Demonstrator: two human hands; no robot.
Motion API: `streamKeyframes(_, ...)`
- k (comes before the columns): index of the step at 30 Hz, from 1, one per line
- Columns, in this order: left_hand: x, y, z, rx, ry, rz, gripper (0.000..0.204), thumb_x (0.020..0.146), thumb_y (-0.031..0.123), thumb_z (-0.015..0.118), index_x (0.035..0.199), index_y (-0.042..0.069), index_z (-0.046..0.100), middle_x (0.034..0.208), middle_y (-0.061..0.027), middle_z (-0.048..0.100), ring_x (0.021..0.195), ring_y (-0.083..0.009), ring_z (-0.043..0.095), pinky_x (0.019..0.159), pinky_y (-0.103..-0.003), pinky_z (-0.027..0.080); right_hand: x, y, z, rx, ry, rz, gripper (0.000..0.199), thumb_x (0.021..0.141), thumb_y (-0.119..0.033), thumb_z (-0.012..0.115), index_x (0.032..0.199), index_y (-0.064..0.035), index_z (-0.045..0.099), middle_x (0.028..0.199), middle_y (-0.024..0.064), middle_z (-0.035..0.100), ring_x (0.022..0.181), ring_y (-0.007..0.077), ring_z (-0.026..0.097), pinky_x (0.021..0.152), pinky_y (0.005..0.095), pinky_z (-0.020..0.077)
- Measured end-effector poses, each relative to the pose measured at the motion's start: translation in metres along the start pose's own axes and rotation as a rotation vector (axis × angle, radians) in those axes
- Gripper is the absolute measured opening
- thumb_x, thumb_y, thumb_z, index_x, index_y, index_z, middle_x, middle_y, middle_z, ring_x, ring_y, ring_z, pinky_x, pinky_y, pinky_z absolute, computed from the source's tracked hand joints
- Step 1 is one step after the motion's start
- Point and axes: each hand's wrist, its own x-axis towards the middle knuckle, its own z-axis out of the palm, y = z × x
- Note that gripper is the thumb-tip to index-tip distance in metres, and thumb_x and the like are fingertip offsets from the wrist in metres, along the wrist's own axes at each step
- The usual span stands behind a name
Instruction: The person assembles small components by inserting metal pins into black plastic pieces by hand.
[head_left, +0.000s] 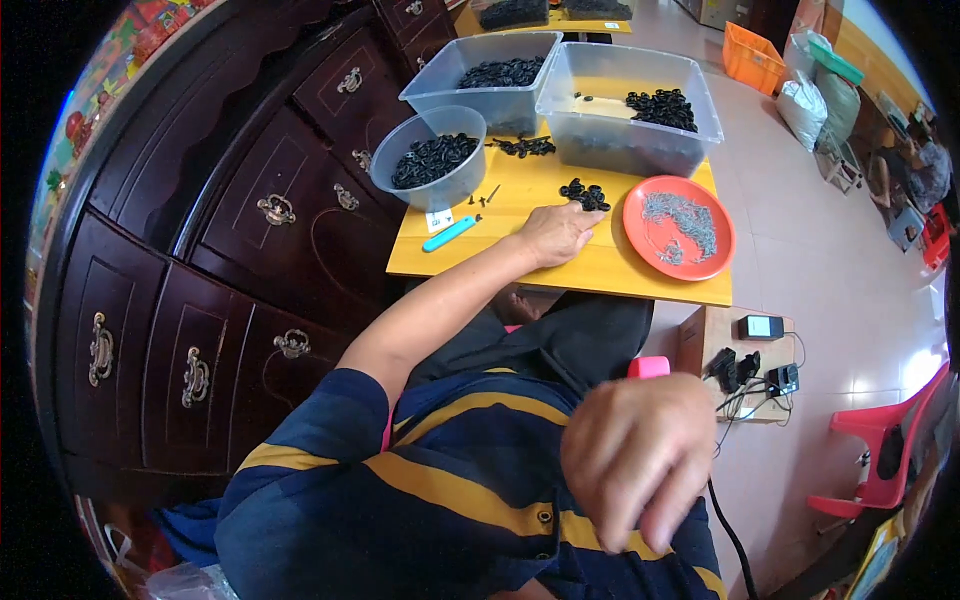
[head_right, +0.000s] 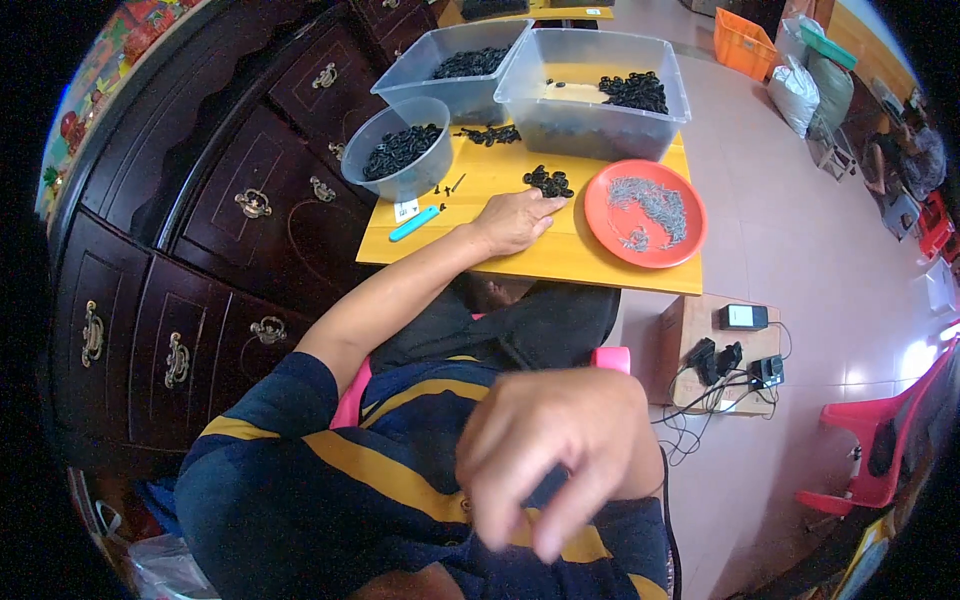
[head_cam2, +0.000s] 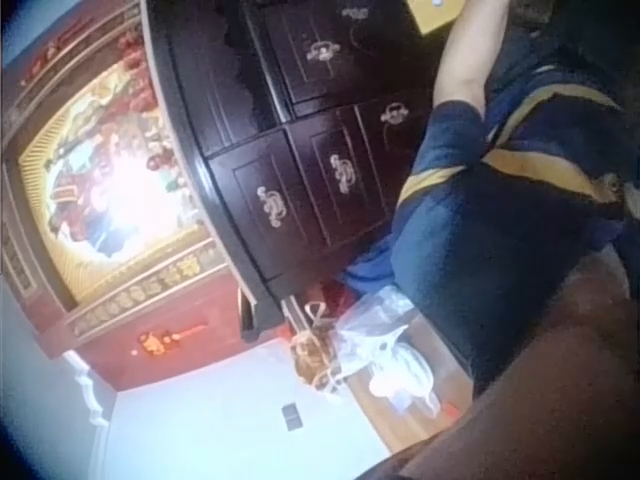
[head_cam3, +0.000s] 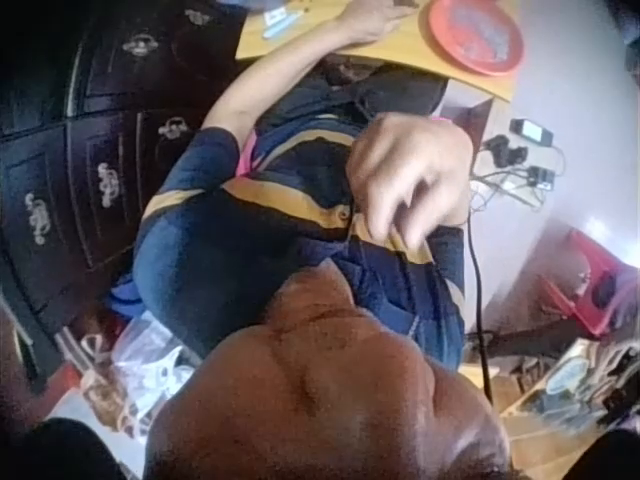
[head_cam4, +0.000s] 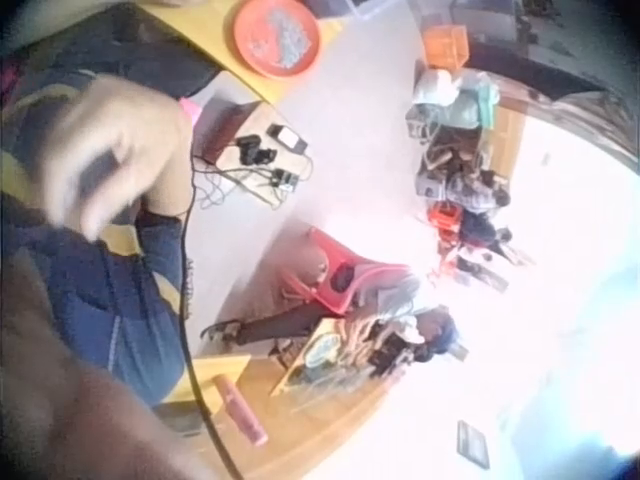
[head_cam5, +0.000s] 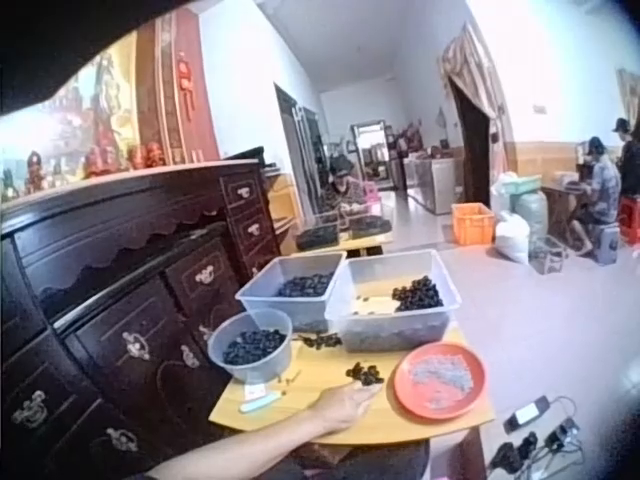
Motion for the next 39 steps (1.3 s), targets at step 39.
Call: streamKeyframes(39, -0.074, 0.034, -0.024, -0.813, 0.254, -0.192, 0.011, 0.09, 0.003, 0.061, 0.099, -0.001, 0.066, 0.09, -0.0086, 0.07, 0.081, -0.0125, 0.065, 0.073, -0.028, 0.052, -0.139, 0.135, -0.063, -0.731, 1.665, 0.528, 0.016, 0.087, -0.014, 0.07, 0.098, -0.0027, 0.065, 0.078, 0.0007, 0.065, 0.07, 0.0066, 0.059, 0.067, 0.0249, 0.0509)
